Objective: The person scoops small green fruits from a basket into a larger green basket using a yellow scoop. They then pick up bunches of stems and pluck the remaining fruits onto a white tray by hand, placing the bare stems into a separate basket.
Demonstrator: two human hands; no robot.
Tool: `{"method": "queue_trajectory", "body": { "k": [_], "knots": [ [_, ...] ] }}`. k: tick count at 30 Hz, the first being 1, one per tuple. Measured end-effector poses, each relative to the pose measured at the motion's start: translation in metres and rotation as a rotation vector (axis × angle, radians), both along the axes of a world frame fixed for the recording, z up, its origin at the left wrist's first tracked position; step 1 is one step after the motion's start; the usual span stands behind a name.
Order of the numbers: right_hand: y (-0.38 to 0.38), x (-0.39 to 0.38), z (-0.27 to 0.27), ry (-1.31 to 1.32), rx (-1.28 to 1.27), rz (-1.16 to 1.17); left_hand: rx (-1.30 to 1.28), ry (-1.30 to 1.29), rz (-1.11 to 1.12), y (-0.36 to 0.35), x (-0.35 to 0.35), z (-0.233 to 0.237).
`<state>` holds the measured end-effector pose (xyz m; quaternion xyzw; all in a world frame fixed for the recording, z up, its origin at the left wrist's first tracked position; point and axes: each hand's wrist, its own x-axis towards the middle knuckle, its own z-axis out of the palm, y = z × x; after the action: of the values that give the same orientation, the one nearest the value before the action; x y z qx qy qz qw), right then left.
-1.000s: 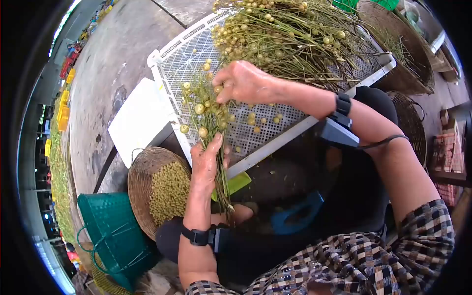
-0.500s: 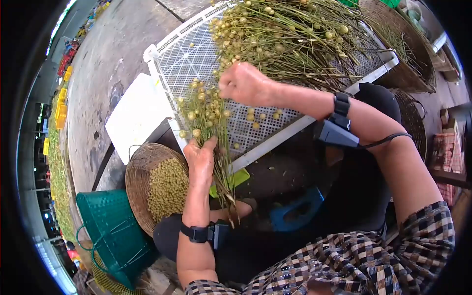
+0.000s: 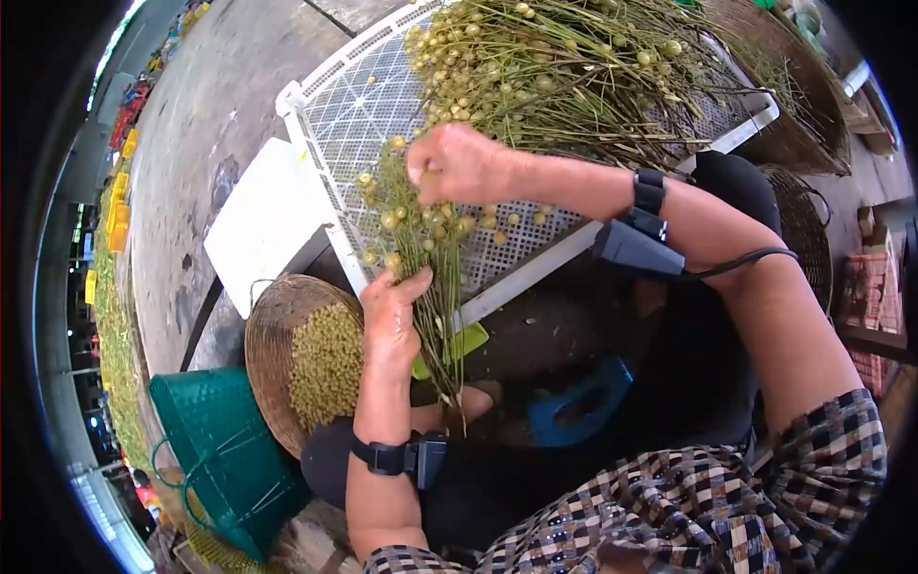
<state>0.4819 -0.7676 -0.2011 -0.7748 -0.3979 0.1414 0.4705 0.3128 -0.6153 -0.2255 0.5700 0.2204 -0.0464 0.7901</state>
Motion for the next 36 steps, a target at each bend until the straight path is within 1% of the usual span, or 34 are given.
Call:
{"method": "queue_trajectory", "body": {
  "k": [1, 3, 4, 5, 7, 8, 9, 10, 11, 12, 14, 16, 17, 18, 19, 21, 22, 23, 25, 26, 27, 29, 30, 32, 33, 34, 35, 36],
  "knots": [
    [-0.003, 0.0, 0.01, 0.0, -0.001, 0.006, -0.001, 0.0, 0.006, -0.001, 0.001, 0.001],
    [-0.015, 0.001, 0.041, 0.394, -0.058, -0.173, 0.023, 0.063, 0.068, -0.004, 0.003, 0.007],
    [-0.017, 0.008, 0.037, 0.344, -0.009, -0.179, 0.021, 0.061, 0.074, -0.005, 0.004, 0.01],
    [-0.015, 0.008, 0.03, 0.34, -0.011, -0.173, 0.01, 0.067, 0.073, -0.007, 0.005, 0.012],
    [-0.014, 0.004, 0.02, 0.002, -0.089, -0.027, -0.002, 0.072, 0.072, -0.008, 0.007, 0.011],
    [-0.012, -0.01, 0.02, -0.015, -0.059, 0.074, 0.068, 0.046, 0.063, -0.009, 0.007, 0.008],
    [-0.01, -0.026, 0.02, -0.015, -0.059, 0.074, 0.139, 0.02, 0.052, -0.01, 0.008, 0.006],
    [-0.008, -0.042, 0.018, -0.199, -0.141, 0.073, 0.139, 0.022, 0.05, -0.015, 0.009, 0.011],
    [-0.008, -0.049, 0.015, -0.383, -0.222, 0.072, 0.203, -0.018, 0.043, -0.021, 0.009, 0.019],
    [-0.008, -0.049, 0.013, -0.381, -0.223, 0.068, 0.267, -0.06, 0.037, -0.026, 0.009, 0.025],
    [-0.006, -0.047, 0.011, -0.404, -0.352, 0.094, 0.269, -0.054, 0.018, -0.029, 0.01, 0.031],
    [-0.007, -0.039, 0.015, -0.445, -0.371, 0.083, 0.274, -0.052, 0.01, -0.026, 0.01, 0.032],
    [-0.007, -0.035, 0.02, -0.485, -0.389, 0.072, 0.345, -0.064, -0.007, -0.023, 0.011, 0.03],
    [-0.008, -0.027, 0.025, -0.456, -0.516, 0.023, 0.414, -0.073, -0.023, -0.021, 0.011, 0.029],
    [-0.013, -0.021, 0.032, -0.491, -0.524, -0.057, 0.412, -0.072, -0.015, -0.019, 0.01, 0.027],
    [-0.019, -0.01, 0.044, -0.505, -0.597, -0.113, 0.63, -0.079, -0.105, -0.018, 0.01, 0.023],
    [-0.021, -0.011, 0.043, -0.628, -0.565, -0.138, 0.655, -0.124, -0.108, -0.018, 0.011, 0.016],
    [-0.02, -0.014, 0.04, -0.629, -0.567, -0.138, 0.653, -0.125, -0.108, -0.016, 0.011, 0.009],
    [-0.013, -0.028, 0.036, -0.761, -0.202, -0.125, 0.872, -0.205, -0.188, -0.013, 0.011, 0.0],
    [-0.006, -0.04, 0.04, -0.533, -0.215, -0.063, 0.954, -0.19, -0.198, -0.02, 0.011, 0.014],
    [0.0, -0.048, 0.035, -0.483, -0.265, -0.004, 0.955, -0.19, -0.201, -0.023, 0.012, 0.016],
    [0.003, -0.054, 0.02, -0.485, -0.278, -0.025, 1.033, -0.184, -0.226, -0.028, 0.015, 0.018],
    [0.003, -0.051, 0.011, -0.483, -0.279, -0.03, 1.018, -0.201, -0.222, -0.028, 0.015, 0.014],
    [0.004, -0.039, 0.003, -0.421, 0.007, 0.033, 1.049, -0.241, -0.228, -0.028, 0.014, 0.016],
    [0.002, -0.033, 0.0, -0.423, 0.009, 0.032, 1.081, -0.282, -0.237, -0.028, 0.014, 0.016],
    [0.0, -0.029, 0.003, -0.326, -0.053, 0.079, 1.082, -0.283, -0.239, -0.028, 0.013, 0.016],
    [-0.003, -0.027, 0.005, -0.229, -0.116, 0.125, 1.024, -0.245, -0.256, -0.028, 0.012, 0.015],
    [-0.004, -0.03, 0.005, -0.221, -0.114, 0.119, 0.966, -0.206, -0.272, -0.029, 0.012, 0.013]
  ]
}}
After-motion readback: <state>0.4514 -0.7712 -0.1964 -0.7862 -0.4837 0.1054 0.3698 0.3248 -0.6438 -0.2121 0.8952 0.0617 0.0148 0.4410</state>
